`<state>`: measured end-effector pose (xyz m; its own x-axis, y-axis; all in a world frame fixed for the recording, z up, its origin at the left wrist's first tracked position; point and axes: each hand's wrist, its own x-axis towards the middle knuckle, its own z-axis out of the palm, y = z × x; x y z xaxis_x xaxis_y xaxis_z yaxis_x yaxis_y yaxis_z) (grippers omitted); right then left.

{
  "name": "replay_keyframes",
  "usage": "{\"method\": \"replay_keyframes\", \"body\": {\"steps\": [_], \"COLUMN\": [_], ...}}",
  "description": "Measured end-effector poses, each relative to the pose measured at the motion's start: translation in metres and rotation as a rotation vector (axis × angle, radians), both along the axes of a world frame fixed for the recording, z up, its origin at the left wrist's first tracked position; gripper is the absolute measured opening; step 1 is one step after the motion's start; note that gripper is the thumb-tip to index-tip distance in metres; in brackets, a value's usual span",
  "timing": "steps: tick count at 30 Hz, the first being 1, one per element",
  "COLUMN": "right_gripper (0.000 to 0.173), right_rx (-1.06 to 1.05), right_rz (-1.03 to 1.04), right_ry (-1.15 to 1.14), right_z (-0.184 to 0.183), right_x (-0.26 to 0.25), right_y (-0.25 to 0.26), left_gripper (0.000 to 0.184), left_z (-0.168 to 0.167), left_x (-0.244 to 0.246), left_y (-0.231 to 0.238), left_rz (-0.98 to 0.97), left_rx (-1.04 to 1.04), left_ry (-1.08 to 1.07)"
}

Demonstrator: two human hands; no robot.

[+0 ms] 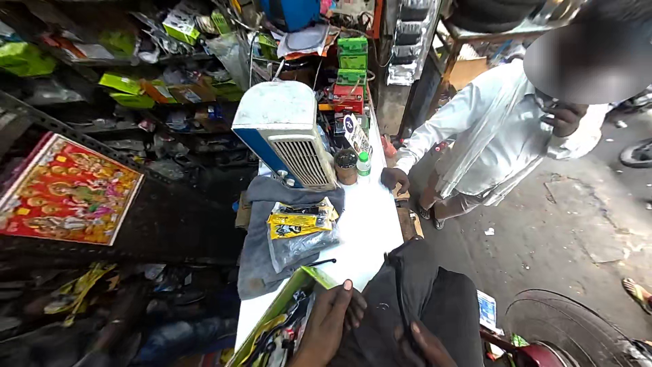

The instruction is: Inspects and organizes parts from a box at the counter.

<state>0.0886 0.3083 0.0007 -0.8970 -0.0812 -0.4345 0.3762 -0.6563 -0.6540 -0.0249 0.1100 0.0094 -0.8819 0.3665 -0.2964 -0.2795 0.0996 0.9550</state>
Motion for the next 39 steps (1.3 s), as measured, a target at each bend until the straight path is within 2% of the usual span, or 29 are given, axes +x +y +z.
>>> {"method": "replay_keyframes", "body": {"steps": [2, 4, 6, 8, 10, 12, 15, 18, 21, 24, 26, 27, 30, 31, 33, 34, 36, 39], "right_gripper": [0.038, 0.039, 0.042, 0.044, 0.046, 0.05, 0.055, 0.039, 0.031, 0.03, 0.034, 0.037, 0.048, 0.054, 0.068, 0.066, 0.055, 0.051], "right_rx": [0.596, 1.127, 1.414, 1.564, 1.598, 1.513, 1.451, 1.294, 1.125, 1.067, 1.115, 1.126, 1.071, 1.133, 1.389, 1.494, 1.566, 1.462], "right_rz": [0.042, 0.254, 0.475, 0.577, 0.562, 0.518, 0.526, 0.518, 0.301, 0.217, 0.366, 0.489, 0.881, 1.004, 1.2, 1.256, 1.31, 1.353], "right_ry": [-0.055, -0.092, -0.197, -0.266, -0.27, -0.236, -0.187, -0.015, 0.063, 0.005, 0.017, 0.048, 0.204, 0.263, 0.313, 0.324, 0.338, 0.369], "right_z": [-0.022, -0.044, -0.046, -0.046, -0.063, -0.089, -0.105, -0.111, -0.117, -0.127, -0.126, -0.12, -0.083, -0.07, -0.048, -0.042, -0.037, -0.028], "right_x": [-0.044, -0.097, -0.147, -0.186, -0.213, -0.228, -0.214, -0.181, -0.172, -0.175, -0.179, -0.181, -0.175, -0.168, -0.158, -0.156, -0.152, -0.14], "right_y": [0.003, 0.01, 0.005, -0.007, -0.013, -0.015, -0.013, -0.002, 0.015, 0.022, 0.016, 0.006, -0.044, -0.062, -0.093, -0.103, -0.117, -0.142], "left_gripper": [0.056, 0.054, 0.051, 0.05, 0.048, 0.045, 0.039, 0.034, 0.038, 0.051, 0.06, 0.059, 0.05, 0.049, 0.055, 0.059, 0.063, 0.062], "left_z": [-0.001, 0.001, 0.004, 0.003, 0.006, 0.007, 0.008, 0.004, 0.001, -0.017, -0.028, -0.03, -0.019, -0.013, -0.001, 0.001, -0.004, -0.029], "left_x": [0.01, 0.02, 0.03, 0.043, 0.059, 0.077, 0.096, 0.115, 0.108, 0.107, 0.118, 0.123, 0.136, 0.141, 0.14, 0.136, 0.127, 0.125], "left_y": [-0.013, -0.023, -0.038, -0.056, -0.076, -0.1, -0.137, -0.178, -0.192, -0.162, -0.14, -0.137, -0.155, -0.163, -0.182, -0.193, -0.223, -0.267], "left_rz": [0.028, 0.071, 0.093, 0.107, 0.109, 0.132, 0.163, 0.186, 0.019, -0.19, -0.308, -0.337, -0.271, -0.215, -0.073, 0.0, 0.094, 0.048], "left_rx": [-0.043, -0.097, -0.136, -0.204, -0.315, -0.415, -0.629, -0.89, -1.039, -1.114, -1.113, -1.11, -1.091, -1.135, -1.249, -1.291, -1.325, -1.222], "left_ry": [-0.02, -0.042, -0.05, -0.034, -0.006, 0.013, 0.031, 0.059, 0.016, -0.062, -0.082, -0.067, 0.077, 0.176, 0.29, 0.27, 0.096, -0.274]}}
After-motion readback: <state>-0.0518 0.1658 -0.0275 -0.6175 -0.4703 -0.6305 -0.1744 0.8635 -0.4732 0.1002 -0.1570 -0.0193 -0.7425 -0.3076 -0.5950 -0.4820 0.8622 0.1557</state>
